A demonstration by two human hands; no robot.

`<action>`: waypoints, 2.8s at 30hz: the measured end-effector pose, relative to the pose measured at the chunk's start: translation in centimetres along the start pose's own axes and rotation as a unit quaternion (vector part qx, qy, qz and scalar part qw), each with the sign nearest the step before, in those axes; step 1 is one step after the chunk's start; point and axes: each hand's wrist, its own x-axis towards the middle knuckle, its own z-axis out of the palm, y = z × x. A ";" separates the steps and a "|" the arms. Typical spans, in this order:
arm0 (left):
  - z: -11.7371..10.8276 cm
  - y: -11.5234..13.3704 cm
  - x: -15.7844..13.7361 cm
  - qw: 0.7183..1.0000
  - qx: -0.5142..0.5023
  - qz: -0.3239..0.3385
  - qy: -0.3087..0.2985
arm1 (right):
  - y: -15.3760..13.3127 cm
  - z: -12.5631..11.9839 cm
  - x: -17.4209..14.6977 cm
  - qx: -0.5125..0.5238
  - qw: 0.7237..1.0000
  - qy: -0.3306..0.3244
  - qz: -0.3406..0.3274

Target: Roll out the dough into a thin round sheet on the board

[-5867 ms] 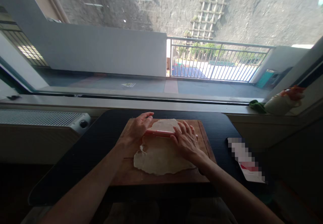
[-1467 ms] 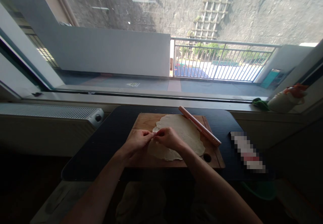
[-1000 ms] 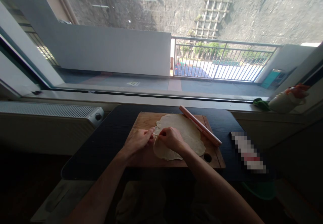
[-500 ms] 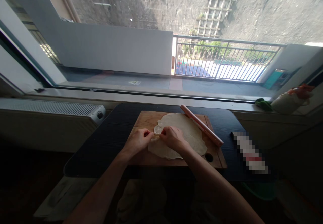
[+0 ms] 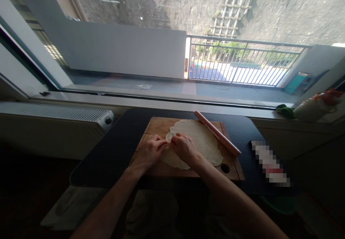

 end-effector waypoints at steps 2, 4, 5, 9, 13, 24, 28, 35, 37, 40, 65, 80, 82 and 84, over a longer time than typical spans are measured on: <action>-0.1 -0.2 -0.3 1.000 0.002 0.002 0.010 | 0.3 -0.4 -0.3 0.003 0.999 -0.016 -0.034; -0.2 -0.1 -0.8 1.000 0.015 0.013 0.015 | 0.6 -0.7 -0.8 0.009 0.998 -0.017 -0.057; -0.2 0.1 -1.0 0.999 0.027 0.021 0.015 | 0.8 -0.7 -1.0 0.009 0.998 -0.012 -0.069; -0.3 1.0 -1.8 0.997 0.062 0.042 0.010 | 0.8 -0.7 -1.7 -0.010 0.994 0.003 -0.109; -0.3 1.1 -1.9 0.997 0.066 0.036 0.020 | 0.7 -0.7 -2.0 -0.022 0.995 -0.006 -0.098; 0.4 1.8 -1.8 0.994 0.101 -0.002 0.039 | 0.7 -0.3 -2.3 -0.063 0.991 -0.011 -0.119; 0.4 2.3 -1.7 0.992 0.118 0.007 0.046 | 1.1 -0.5 -2.3 -0.052 0.990 -0.010 -0.132; 0.5 2.3 -0.9 0.989 0.147 0.015 0.021 | 1.0 -0.7 -2.6 -0.085 0.987 -0.020 -0.138; 0.5 2.1 -0.5 0.990 0.142 0.017 0.015 | 0.8 -0.9 -2.7 -0.104 0.983 -0.022 -0.149; 0.1 1.8 -0.5 0.992 0.120 0.021 0.009 | 0.8 -1.3 -3.0 -0.103 0.983 -0.028 -0.152; -0.1 4.2 -0.4 0.985 0.161 0.060 0.000 | 3.6 -0.3 -4.1 -0.051 0.996 0.059 -0.045; 0.0 1.7 -0.8 0.988 0.151 -0.010 0.002 | 3.9 -0.2 -4.3 -0.029 0.995 0.082 -0.048; 0.4 1.4 -0.3 0.986 0.165 -0.015 -0.020 | 3.9 -0.1 -4.3 -0.029 0.995 0.084 -0.045; 0.7 1.1 0.2 0.983 0.175 -0.012 -0.052 | 3.9 0.0 -4.2 -0.030 0.995 0.084 -0.041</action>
